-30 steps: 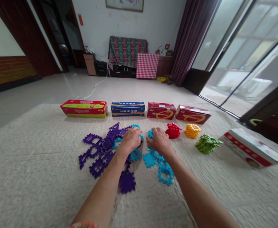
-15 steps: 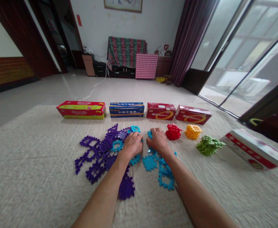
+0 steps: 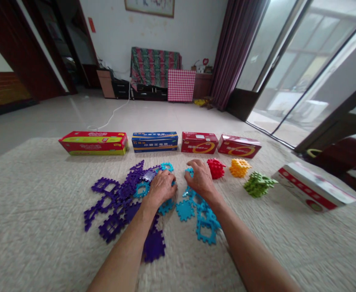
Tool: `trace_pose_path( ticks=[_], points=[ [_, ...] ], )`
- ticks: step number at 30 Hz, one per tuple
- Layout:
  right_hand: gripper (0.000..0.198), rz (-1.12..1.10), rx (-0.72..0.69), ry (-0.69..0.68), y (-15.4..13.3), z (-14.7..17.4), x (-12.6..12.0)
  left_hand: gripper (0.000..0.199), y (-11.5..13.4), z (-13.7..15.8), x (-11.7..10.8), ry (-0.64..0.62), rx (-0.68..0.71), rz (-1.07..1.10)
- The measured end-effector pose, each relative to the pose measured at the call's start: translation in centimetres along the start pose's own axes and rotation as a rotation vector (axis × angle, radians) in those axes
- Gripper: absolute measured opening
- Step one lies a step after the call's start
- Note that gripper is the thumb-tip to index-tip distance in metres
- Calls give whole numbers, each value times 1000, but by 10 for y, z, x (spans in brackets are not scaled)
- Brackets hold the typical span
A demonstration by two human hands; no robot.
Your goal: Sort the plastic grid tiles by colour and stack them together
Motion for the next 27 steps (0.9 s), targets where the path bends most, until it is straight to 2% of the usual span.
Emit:
trace_pose_path(
  ticks=[4, 9, 15, 18, 22, 27],
  points=[
    [32, -94, -12, 49, 7, 0, -3, 24, -3, 2, -4, -37, -21, 3],
    [33, -120, -50, -58, 7, -3, 11, 17, -8, 8, -18, -83, -63, 40],
    [51, -60, -292, -226, -30, -27, 40, 29, -24, 8, -31, 36, -171, -34],
    [61, 2, -326, -311, -44, -43, 55, 26, -29, 7, -30, 52, -148, -31],
    [53, 37, -343, -418, -47, -57, 65, 22, -32, 7, -22, 4, -84, -32],
    [43, 39, -343, -423, -40, -56, 61, 23, -33, 6, -17, -30, -98, -62]
  ],
)
Point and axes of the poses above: each hand's wrist, its own z-axis away from the middle knuckle, its own x-axis out of the palm, y = z × x, the point moved 5 cm from there along -z, towards the middle knuckle, and after that the axes turned 7 degrees about -y, right-handed, at the moved point
